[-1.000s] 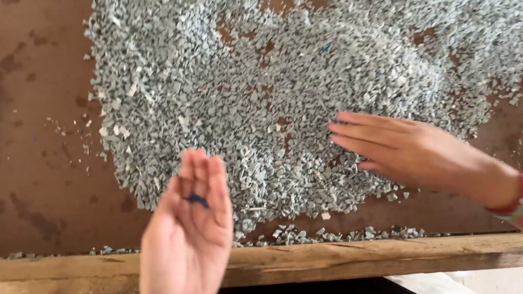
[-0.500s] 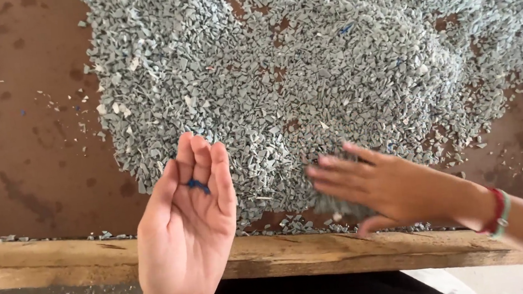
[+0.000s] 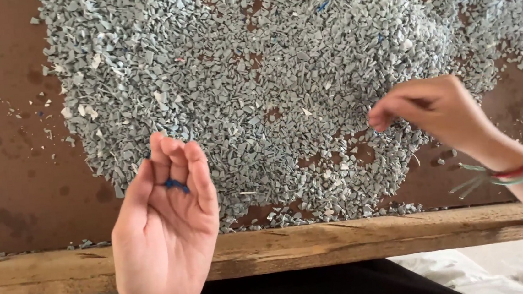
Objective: Manually sorting and removing blue plastic contaminants from a pile of shredded grey plastic material on a sorting table.
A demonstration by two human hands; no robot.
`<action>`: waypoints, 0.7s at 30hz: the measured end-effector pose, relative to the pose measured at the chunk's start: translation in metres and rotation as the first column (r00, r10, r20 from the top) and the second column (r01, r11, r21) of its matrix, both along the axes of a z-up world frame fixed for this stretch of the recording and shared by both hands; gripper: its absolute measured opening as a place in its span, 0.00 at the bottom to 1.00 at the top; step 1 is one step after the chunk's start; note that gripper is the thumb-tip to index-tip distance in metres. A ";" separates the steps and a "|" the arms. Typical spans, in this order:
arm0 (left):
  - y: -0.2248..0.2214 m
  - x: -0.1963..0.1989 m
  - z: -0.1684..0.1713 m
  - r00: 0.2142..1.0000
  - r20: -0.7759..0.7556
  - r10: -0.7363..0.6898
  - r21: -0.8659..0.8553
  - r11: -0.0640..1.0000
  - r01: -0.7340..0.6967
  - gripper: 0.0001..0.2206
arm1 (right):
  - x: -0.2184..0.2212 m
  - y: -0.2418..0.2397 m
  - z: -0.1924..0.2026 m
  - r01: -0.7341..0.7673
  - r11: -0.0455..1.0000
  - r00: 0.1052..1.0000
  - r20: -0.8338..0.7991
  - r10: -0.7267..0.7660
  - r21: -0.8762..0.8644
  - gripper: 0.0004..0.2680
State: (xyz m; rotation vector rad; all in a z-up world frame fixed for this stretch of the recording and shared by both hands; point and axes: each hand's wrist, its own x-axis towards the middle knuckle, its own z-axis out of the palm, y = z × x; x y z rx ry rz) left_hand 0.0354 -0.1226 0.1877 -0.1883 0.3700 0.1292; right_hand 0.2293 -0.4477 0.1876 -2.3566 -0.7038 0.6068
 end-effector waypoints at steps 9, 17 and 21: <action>-0.001 -0.003 -0.001 0.999 -0.014 0.036 0.021 0.999 -0.036 0.13 | -0.003 0.004 0.029 -0.402 0.906 0.783 0.463 0.415 -0.132 0.06; -0.002 -0.002 -0.001 1.000 -0.003 -0.014 0.051 0.999 0.014 0.14 | -0.007 0.027 -0.025 -0.582 0.613 0.427 0.440 0.790 -0.534 0.25; -0.001 -0.003 -0.001 1.000 0.025 -0.012 0.034 0.999 0.011 0.14 | -0.023 0.025 -0.025 -0.676 0.501 0.264 0.457 0.849 -0.541 0.30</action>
